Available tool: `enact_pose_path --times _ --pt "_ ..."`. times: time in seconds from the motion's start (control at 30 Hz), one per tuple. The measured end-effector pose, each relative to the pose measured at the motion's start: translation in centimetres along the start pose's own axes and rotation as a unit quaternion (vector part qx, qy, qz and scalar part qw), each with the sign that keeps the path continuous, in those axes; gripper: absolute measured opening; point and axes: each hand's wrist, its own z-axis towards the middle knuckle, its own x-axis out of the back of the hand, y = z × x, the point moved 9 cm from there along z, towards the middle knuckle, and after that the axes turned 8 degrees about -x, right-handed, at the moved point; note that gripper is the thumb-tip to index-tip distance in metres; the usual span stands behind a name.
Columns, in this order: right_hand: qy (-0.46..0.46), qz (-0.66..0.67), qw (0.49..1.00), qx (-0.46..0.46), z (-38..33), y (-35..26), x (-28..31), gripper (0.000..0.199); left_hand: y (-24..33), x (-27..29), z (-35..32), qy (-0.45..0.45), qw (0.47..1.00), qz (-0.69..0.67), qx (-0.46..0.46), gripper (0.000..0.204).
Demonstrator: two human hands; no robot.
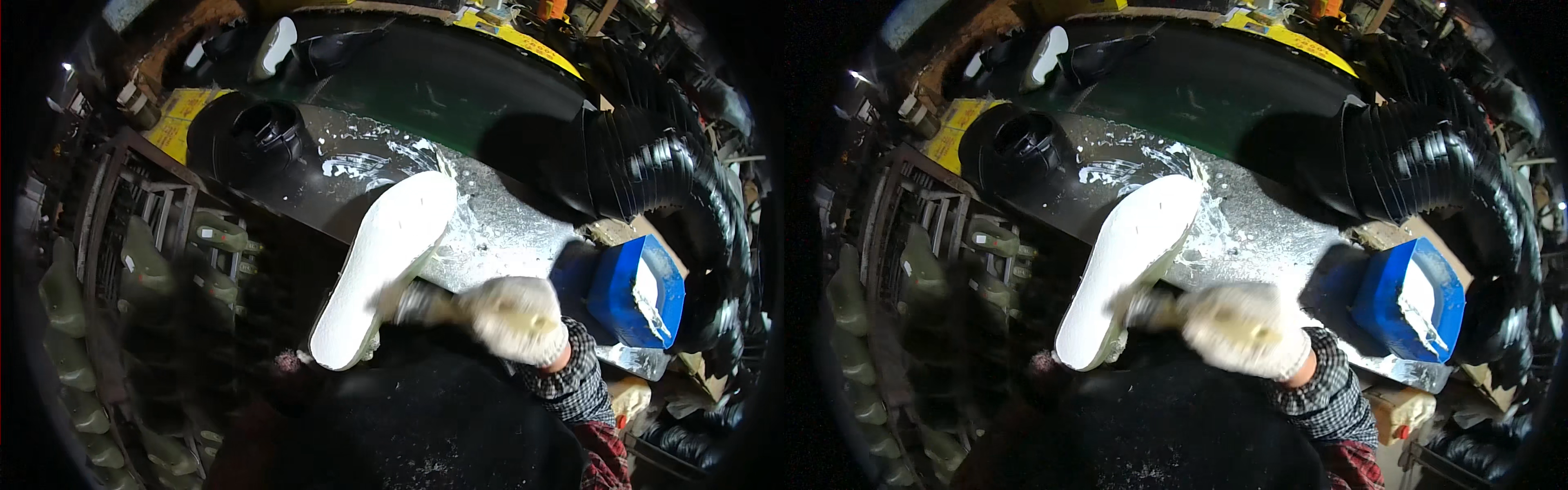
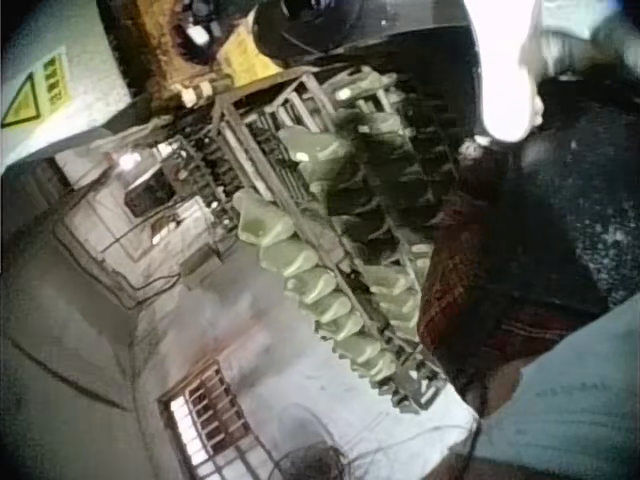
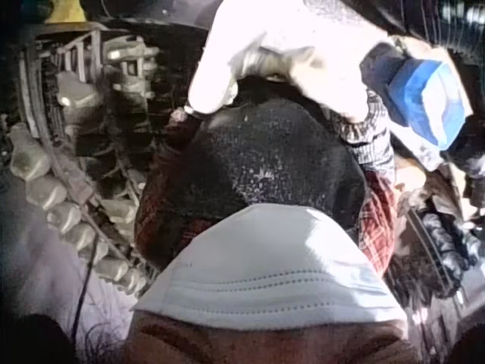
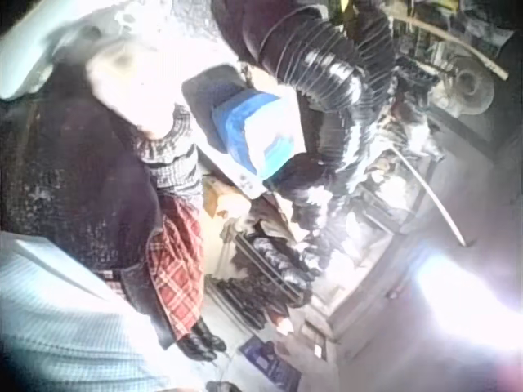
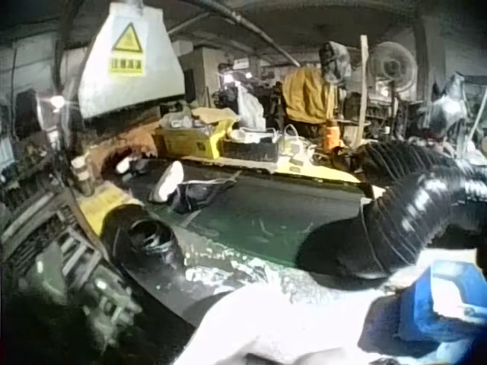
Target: Applying adhesive to shoe soles and uppers with a brush and placing them on a conveyor.
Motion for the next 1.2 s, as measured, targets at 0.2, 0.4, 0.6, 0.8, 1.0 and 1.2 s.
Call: enact_pose_path --times 0.2,0.4,0.6,0.8,1.0,1.2 --pt "0.175 0.088 0.946 -0.257 6.8 4.7 5.6 0.019 2.2 -5.2 -1.4 -0.325 0.875 -0.358 0.021 0.078" --pt "-0.071 -0.171 0.967 0.178 4.6 -6.9 -2.3 0.018 4.8 -7.3 -3.1 -0.320 0.859 -0.384 -0.108 0.055" --pt "-0.130 0.055 0.990 0.005 1.0 -5.0 -4.0 0.025 5.3 -8.7 -3.0 -0.304 0.837 -0.449 -0.072 0.050" --pt "-0.070 0.122 0.947 -0.290 -3.0 2.3 1.0 0.032 5.7 -8.4 -1.5 -0.412 0.843 -0.318 -0.136 0.055" --pt "-0.086 0.173 0.973 -0.124 0.4 2.1 -1.4 0.025 5.8 -8.2 -3.9 -0.417 0.811 -0.384 -0.143 0.054" --pt "0.252 0.121 0.938 -0.203 2.3 8.9 7.6 0.019 2.7 -3.9 -1.3 -0.273 0.884 -0.374 -0.060 0.061"
